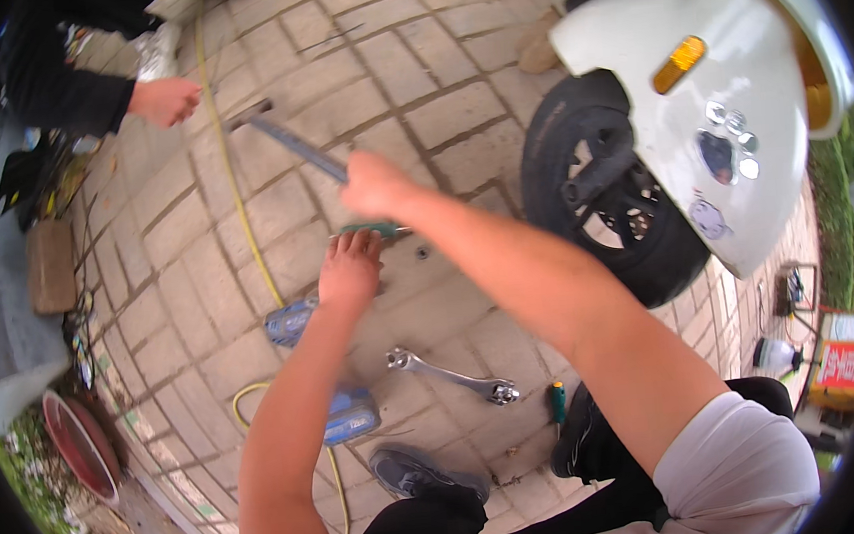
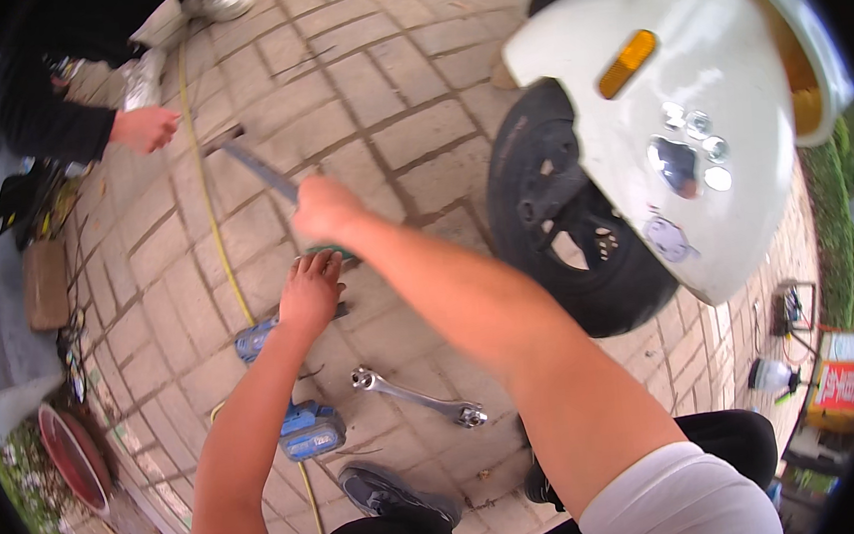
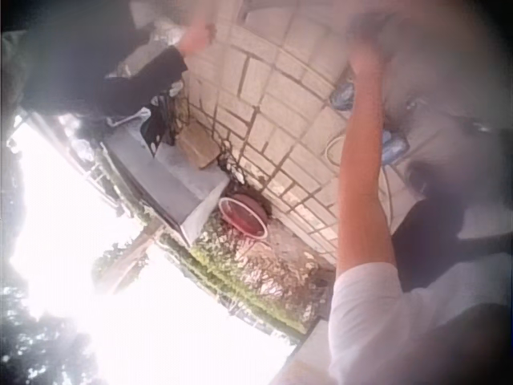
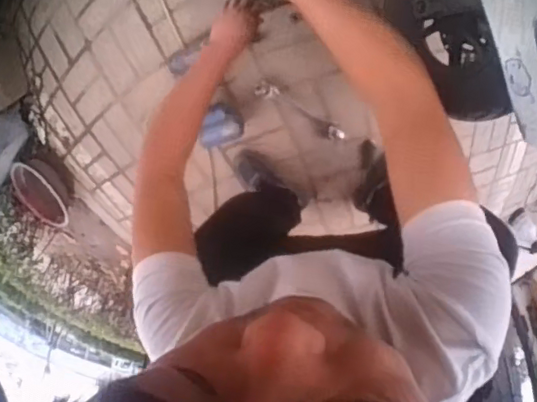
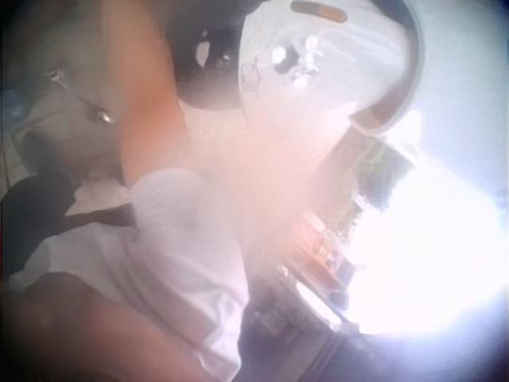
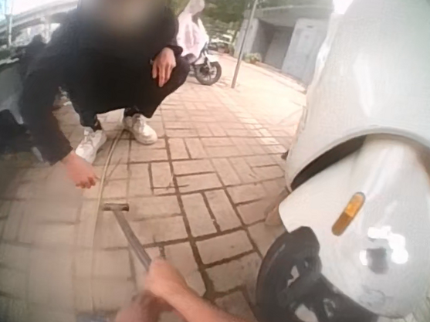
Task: The person removes the front wheel of a white scooter. They use a cordless impact wrench and a wrench to loosen and remove the axle nut, then use a hammer and punch to remove the axle pin. Finally, they pull the wheel off the axle.
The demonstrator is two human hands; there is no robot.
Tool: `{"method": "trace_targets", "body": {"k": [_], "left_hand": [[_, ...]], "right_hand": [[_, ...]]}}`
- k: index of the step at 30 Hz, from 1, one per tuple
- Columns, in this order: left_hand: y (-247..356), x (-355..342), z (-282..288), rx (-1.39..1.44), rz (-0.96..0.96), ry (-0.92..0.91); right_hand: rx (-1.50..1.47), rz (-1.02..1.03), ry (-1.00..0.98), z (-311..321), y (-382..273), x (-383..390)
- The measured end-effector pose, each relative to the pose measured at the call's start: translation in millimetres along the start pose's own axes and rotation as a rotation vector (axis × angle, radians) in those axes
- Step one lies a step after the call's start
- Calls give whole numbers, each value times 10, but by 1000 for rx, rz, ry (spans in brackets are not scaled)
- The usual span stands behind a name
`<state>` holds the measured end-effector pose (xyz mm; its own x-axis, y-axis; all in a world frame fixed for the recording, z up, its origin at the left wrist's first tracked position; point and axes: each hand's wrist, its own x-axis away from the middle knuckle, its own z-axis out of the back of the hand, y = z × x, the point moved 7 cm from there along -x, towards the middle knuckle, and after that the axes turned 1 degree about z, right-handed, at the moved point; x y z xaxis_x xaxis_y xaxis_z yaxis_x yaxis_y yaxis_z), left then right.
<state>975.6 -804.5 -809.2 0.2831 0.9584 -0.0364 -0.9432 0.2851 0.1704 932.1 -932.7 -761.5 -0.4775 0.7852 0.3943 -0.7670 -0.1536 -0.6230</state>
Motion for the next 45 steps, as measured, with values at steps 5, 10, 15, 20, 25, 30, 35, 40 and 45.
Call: {"method": "trace_targets", "body": {"k": [5,10,15,20,25,30,35,40,45], "left_hand": [[-162,-450,-574,-41,-53,-268],[-216,-538,-144,228,-11,-283],[15,-492,813,536,66,-200],[711,-562,1411,526,-183,-215],[969,-549,1550,528,-140,-275],[965,-558,1577,489,-151,-258],[934,-597,1566,517,-101,-259],[1097,-701,1586,438,-179,-268],[1174,-999,1754,195,-276,-213]], "right_hand": [[-487,37,247,89,219,1781],[-555,40,151,-20,600,2287],[-476,-169,177,-234,915,2966],[-540,-205,303,-545,1105,3190],[-528,-180,282,-567,1124,3259],[-468,-142,263,-559,1102,3362],[-436,-160,207,-687,1120,3377],[-449,-137,193,-670,1087,3378],[-408,-103,187,-682,968,3318]]}}
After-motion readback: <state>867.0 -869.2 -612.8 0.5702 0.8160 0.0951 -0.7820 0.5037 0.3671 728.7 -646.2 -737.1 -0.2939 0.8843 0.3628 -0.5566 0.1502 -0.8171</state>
